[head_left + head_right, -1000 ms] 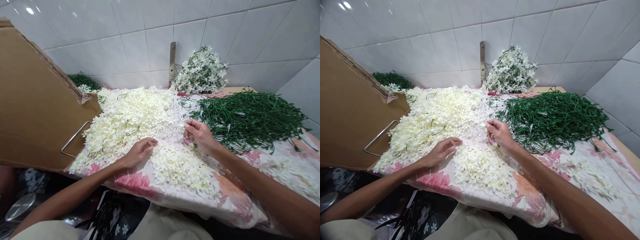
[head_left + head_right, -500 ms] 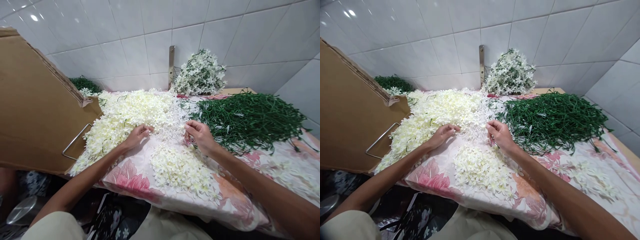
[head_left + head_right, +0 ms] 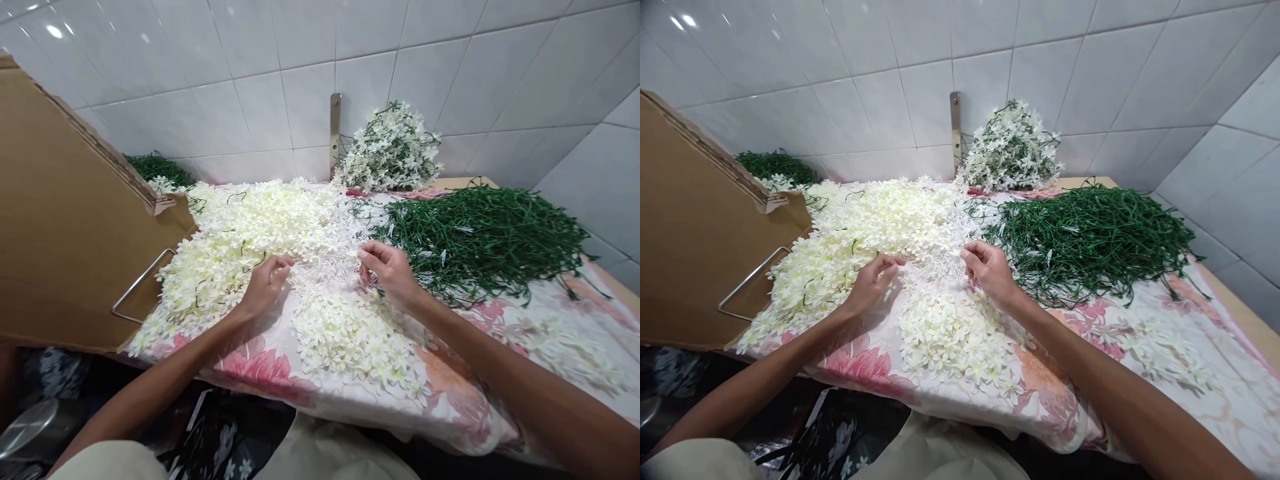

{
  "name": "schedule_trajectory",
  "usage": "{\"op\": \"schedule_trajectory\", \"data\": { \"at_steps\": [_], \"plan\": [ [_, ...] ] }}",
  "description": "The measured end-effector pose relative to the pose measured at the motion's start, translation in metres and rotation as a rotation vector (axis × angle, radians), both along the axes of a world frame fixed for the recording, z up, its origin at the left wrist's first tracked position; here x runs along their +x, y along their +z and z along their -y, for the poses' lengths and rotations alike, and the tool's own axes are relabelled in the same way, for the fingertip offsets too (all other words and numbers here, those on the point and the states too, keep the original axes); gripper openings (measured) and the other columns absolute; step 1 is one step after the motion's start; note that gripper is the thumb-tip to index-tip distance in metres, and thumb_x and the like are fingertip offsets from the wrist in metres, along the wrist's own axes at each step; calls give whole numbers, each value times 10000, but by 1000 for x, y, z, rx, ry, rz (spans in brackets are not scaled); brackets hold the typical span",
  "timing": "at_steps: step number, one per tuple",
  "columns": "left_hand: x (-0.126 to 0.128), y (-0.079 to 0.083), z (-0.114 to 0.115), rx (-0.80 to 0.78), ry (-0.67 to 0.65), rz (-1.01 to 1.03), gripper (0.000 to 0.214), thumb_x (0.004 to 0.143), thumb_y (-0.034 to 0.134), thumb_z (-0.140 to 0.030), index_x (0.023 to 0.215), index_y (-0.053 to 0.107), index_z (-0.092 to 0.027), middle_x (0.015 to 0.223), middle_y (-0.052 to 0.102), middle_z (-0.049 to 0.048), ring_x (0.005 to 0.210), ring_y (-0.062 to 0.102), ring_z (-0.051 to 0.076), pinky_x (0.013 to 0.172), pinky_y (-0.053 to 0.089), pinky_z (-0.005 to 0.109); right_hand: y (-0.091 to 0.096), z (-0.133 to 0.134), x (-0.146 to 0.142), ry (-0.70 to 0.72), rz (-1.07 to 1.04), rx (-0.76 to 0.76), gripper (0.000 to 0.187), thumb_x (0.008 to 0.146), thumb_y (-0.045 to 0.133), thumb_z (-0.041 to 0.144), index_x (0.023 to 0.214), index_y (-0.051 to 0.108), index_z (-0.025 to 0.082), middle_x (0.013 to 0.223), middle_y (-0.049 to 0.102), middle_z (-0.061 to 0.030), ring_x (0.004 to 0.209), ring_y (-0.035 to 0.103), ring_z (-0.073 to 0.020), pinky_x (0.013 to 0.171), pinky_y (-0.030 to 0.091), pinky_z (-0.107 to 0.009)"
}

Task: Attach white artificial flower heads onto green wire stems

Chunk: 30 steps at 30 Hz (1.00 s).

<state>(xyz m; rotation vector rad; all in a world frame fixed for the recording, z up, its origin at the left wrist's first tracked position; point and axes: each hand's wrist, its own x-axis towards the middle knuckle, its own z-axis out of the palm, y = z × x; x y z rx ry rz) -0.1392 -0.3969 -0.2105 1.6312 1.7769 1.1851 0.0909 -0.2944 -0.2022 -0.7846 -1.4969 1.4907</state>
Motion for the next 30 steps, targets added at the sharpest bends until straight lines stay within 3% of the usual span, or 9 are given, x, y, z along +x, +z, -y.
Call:
{"op": "schedule_trajectory", "data": {
  "at_steps": [4,7,10,14,20,26,30],
  "plan": [
    [7,-2,13,-106,-80,247,174,887,530,-343,840,558,-177,1118,647,105,1048,615,236,882,488,399,-1,0,0,6,4,20,230,729,666,373,729,577,161,466,500,59,380,420,-75,385,335,-218],
    [4,2,15,-2,5,383,181,887,548,-354,876,561,-173,1089,653,96,1005,640,226,883,496,401,-2,1,0,14,-5,25,226,738,660,374,729,574,165,463,498,58,376,419,-79,383,330,-222],
    [-3,4,17,67,89,335,196,883,560,-369,886,568,-173,1032,664,83,985,645,222,922,473,411,-2,1,0,20,-6,28,225,740,656,375,725,568,168,464,499,57,371,419,-81,379,328,-223],
    [-3,0,27,-41,58,224,202,872,571,-378,857,583,-178,1078,651,93,1056,608,235,937,459,409,-4,0,0,28,-3,45,229,743,655,376,712,562,170,453,488,60,367,412,-78,378,326,-220],
    [1,2,25,-4,71,434,214,873,570,-392,869,555,-179,1045,660,82,963,657,223,909,490,420,-9,0,-1,48,6,72,227,769,642,379,711,571,171,461,492,57,374,418,-77,383,339,-215],
    [5,-2,6,-87,-91,208,213,868,559,-394,812,542,-190,1327,542,110,1268,479,285,1078,330,481,-7,1,-1,44,13,71,243,757,649,395,712,566,171,460,491,56,375,412,-77,378,328,-213],
    [13,-6,15,-168,-125,366,282,887,517,-466,822,474,-195,1335,519,124,1208,548,281,1037,371,458,-4,2,-1,37,6,73,249,756,652,399,724,556,171,470,485,61,379,411,-78,385,328,-217]
  ]
}}
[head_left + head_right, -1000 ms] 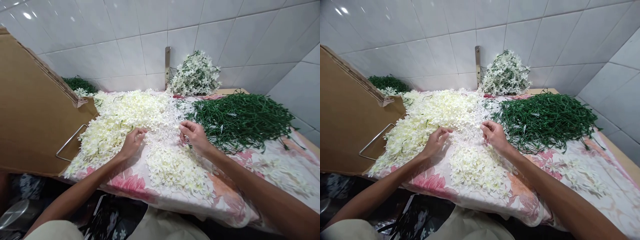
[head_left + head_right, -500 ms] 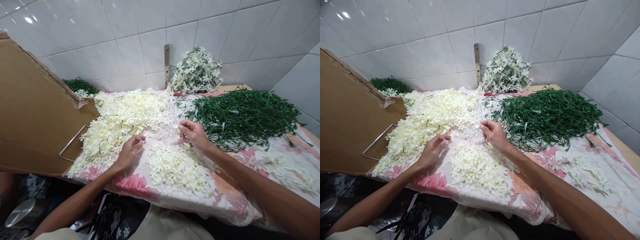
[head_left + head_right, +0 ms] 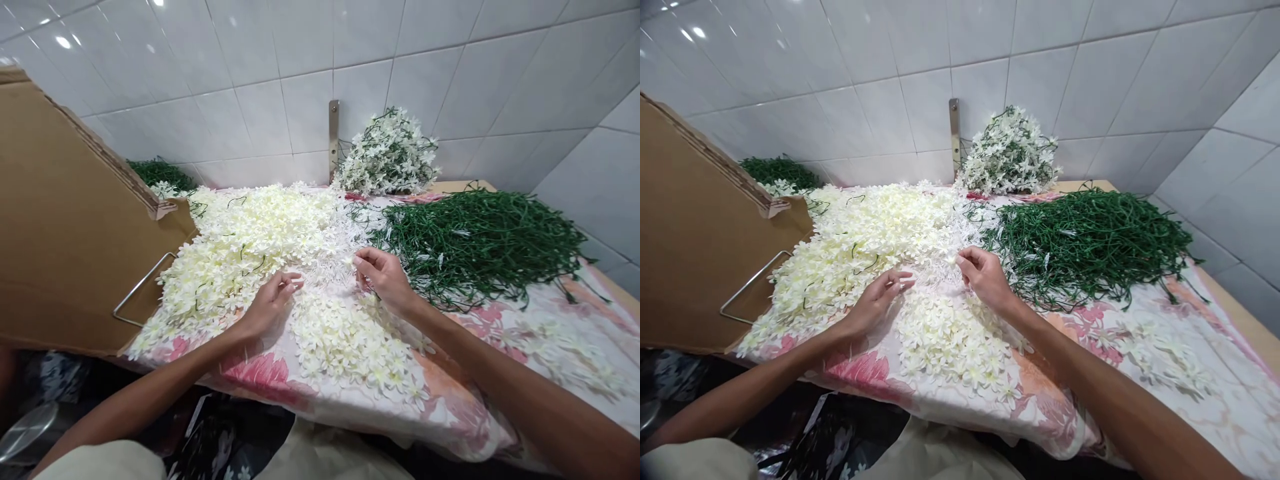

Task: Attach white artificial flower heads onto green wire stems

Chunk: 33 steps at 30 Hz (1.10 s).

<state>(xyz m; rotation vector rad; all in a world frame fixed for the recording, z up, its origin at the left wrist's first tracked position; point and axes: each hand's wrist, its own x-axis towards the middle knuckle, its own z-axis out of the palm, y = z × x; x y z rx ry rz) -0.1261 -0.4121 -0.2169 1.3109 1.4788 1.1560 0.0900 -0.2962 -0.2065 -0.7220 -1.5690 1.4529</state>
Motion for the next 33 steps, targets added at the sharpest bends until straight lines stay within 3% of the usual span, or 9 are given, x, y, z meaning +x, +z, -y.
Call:
{"op": "schedule_trajectory", "data": {
  "at_steps": [3,6,9,17,21,26,33],
  "plan": [
    [7,-2,13,-36,21,124,293,877,544,-470,813,466,-195,1282,558,122,1216,548,276,1045,362,439,1,1,-1,1,5,-6,260,754,645,415,733,556,171,466,471,63,381,391,-78,380,305,-218],
    [12,-4,23,-48,-38,188,277,864,575,-452,799,481,-199,1285,565,129,1262,505,275,1065,345,430,3,2,-1,-5,25,10,243,767,626,402,743,562,169,479,469,58,403,380,-79,399,300,-221],
    [12,0,24,-54,-120,111,242,887,540,-439,812,506,-211,1301,559,132,1270,487,276,1063,345,447,4,5,-1,7,45,16,230,773,621,389,747,566,167,503,468,51,435,391,-84,428,314,-227],
    [11,18,-16,104,-71,-251,226,896,507,-428,828,516,-213,1316,560,107,1252,490,280,1037,360,460,-2,5,-1,13,111,65,217,818,594,384,769,589,173,565,476,37,485,415,-98,457,334,-232],
    [16,17,-29,58,-146,-149,232,913,483,-421,876,506,-193,1130,650,120,1033,630,241,882,469,405,-3,6,0,0,126,89,228,838,585,397,787,599,176,562,469,43,476,396,-93,454,329,-228],
    [24,18,-38,205,-67,-173,207,888,545,-369,841,539,-168,771,637,45,748,622,171,734,484,315,-2,5,0,67,82,30,264,823,606,420,743,573,171,546,475,51,466,398,-82,460,329,-221],
    [41,15,-44,234,-116,-43,242,852,601,-394,814,570,-157,715,608,27,669,602,142,654,485,271,1,9,-3,222,-37,-155,336,752,678,482,756,591,158,577,528,38,492,448,-79,487,370,-214]
  ]
}}
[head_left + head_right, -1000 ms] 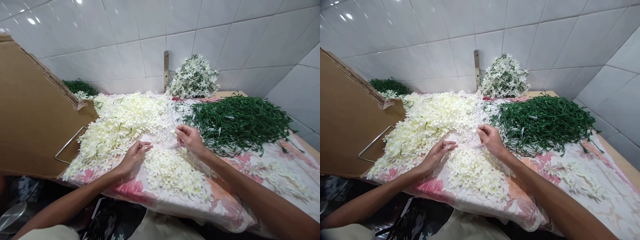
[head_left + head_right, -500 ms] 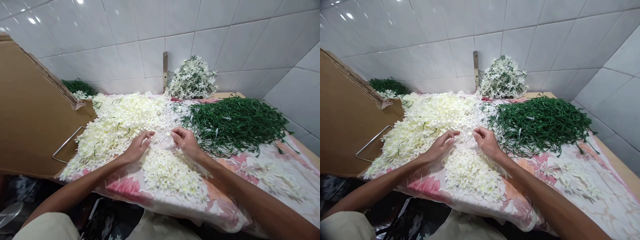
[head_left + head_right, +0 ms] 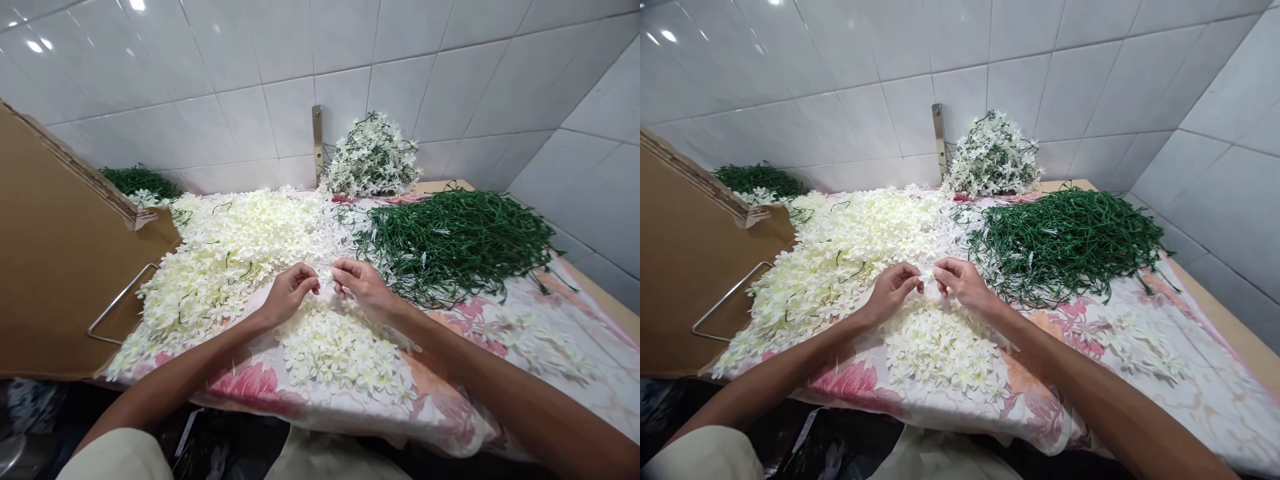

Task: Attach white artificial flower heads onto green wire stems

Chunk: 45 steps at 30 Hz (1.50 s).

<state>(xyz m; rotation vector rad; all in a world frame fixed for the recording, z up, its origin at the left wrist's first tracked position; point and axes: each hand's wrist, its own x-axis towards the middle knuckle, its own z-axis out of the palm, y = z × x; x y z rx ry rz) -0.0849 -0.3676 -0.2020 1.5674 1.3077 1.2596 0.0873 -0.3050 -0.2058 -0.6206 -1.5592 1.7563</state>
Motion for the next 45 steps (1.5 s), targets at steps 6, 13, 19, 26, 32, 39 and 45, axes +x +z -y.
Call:
{"op": "schedule_trajectory", "data": {
  "at_steps": [6,13,19,26,32,39,45],
  "plan": [
    [5,-4,3,-10,-17,37,266,828,631,-416,805,583,-155,716,614,26,655,608,143,639,484,266,1,8,-4,-23,78,59,328,786,644,478,761,578,157,576,503,46,498,443,-80,490,363,-214],
    [9,-7,9,67,81,-139,133,851,593,-302,815,593,-173,742,636,27,663,624,150,603,475,254,-4,20,-6,-203,180,213,217,859,558,400,810,543,190,542,461,65,476,413,-90,462,314,-216],
    [7,-3,9,86,138,-167,133,848,585,-299,805,607,-176,732,648,30,661,625,158,595,476,255,5,30,-3,-194,318,433,187,912,466,284,805,586,187,663,602,2,583,550,-125,547,403,-239],
    [0,0,9,163,146,-308,108,859,563,-261,818,630,-187,765,673,29,678,626,160,602,467,257,-2,23,-3,-270,437,791,145,905,513,293,895,617,192,772,685,-52,657,618,-169,620,447,-278],
    [-6,3,9,193,70,-402,138,883,550,-272,855,670,-209,807,687,36,753,617,181,730,474,294,-10,17,-2,-283,423,1129,197,931,456,221,904,642,161,804,712,-106,699,637,-205,670,461,-316],
    [-4,4,10,225,86,-434,137,879,545,-224,780,636,-196,775,665,27,728,597,169,705,455,276,-11,16,0,-275,506,1358,245,940,435,169,833,651,128,707,674,-106,655,593,-189,640,420,-300],
    [0,1,12,205,98,-422,150,891,533,-223,775,615,-175,739,633,18,699,575,147,679,446,259,-13,16,-1,-305,524,1478,269,942,415,132,765,617,141,606,609,-57,565,515,-156,586,388,-271]
  ]
}}
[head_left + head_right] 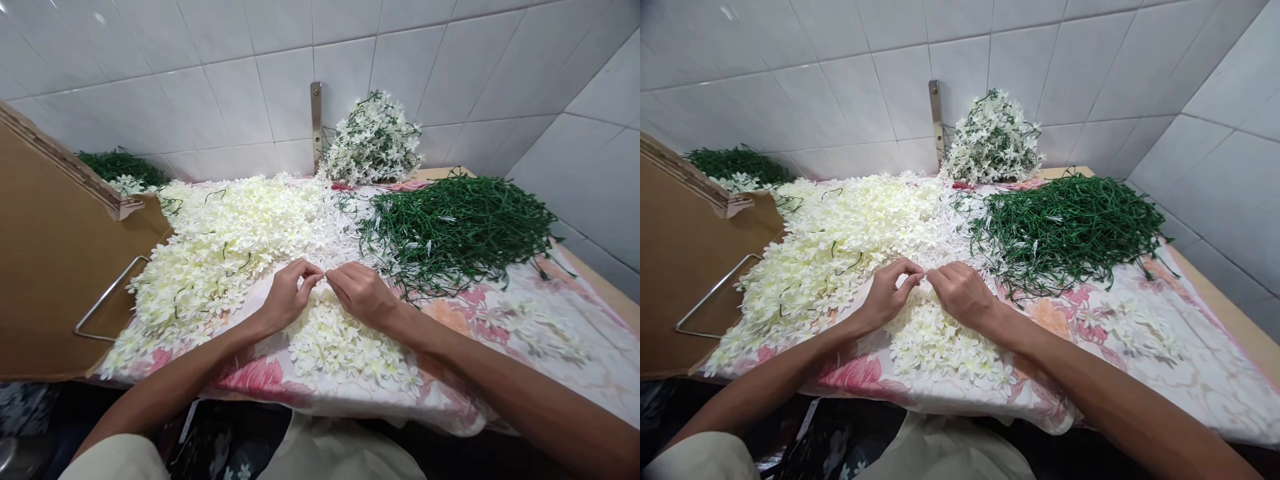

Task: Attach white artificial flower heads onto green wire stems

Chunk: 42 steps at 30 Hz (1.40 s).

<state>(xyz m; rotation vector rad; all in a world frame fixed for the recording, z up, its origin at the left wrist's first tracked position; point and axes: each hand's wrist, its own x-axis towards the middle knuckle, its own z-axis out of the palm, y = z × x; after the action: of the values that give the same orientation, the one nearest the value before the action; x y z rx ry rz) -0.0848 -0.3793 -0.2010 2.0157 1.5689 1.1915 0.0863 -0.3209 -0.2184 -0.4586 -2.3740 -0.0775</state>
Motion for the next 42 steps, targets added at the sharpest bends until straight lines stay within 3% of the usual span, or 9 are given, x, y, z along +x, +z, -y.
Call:
{"op": "schedule_trajectory", "data": {
  "at_steps": [3,7,11,17,24,31,36,42],
  "plan": [
    [0,-1,-1,-65,4,81,149,879,555,-243,775,628,-166,736,634,16,686,575,138,648,446,247,0,0,0,21,-68,-36,232,935,436,129,784,611,134,623,631,-61,573,547,-159,581,411,-267],
    [-2,-2,-3,-203,-84,294,174,859,583,-301,797,643,-151,767,646,28,684,584,133,656,469,248,3,-1,0,56,-166,-153,132,918,515,194,823,593,145,684,669,-53,574,581,-142,564,436,-248],
    [-3,-2,-2,-241,-84,391,184,837,606,-313,792,648,-140,759,635,34,677,578,131,658,473,248,6,-2,0,93,-222,-160,107,894,555,194,799,578,151,643,643,-31,532,556,-123,530,429,-235],
    [-5,-2,2,-203,-33,363,169,833,607,-302,810,657,-142,782,644,38,676,581,129,658,472,249,10,-1,0,114,-141,-77,109,890,497,124,838,591,148,692,670,-51,593,585,-134,575,427,-244],
    [-7,-8,7,-125,-17,270,160,837,594,-294,775,649,-157,748,654,33,712,604,153,677,468,262,16,9,0,18,56,137,204,851,464,113,670,538,169,551,566,-9,505,482,-133,526,316,-277],
    [-19,-8,4,-109,9,178,245,834,603,-408,861,660,-171,874,682,51,851,623,203,796,479,309,28,16,-4,-53,48,123,203,846,445,137,675,547,171,539,561,7,481,453,-122,484,280,-265],
    [-28,-12,3,-125,54,161,287,835,598,-443,958,653,-190,992,658,59,970,604,222,870,458,324,41,21,43,-117,-150,-21,235,829,458,65,640,565,157,530,574,15,466,464,-87,480,363,-233],
    [-23,-12,9,-127,19,11,239,857,567,-434,935,629,-217,983,651,33,972,597,217,746,483,277,37,16,171,-534,-470,-193,94,811,606,156,728,639,187,664,649,-1,597,577,-133,580,485,-271]
  ]
}}
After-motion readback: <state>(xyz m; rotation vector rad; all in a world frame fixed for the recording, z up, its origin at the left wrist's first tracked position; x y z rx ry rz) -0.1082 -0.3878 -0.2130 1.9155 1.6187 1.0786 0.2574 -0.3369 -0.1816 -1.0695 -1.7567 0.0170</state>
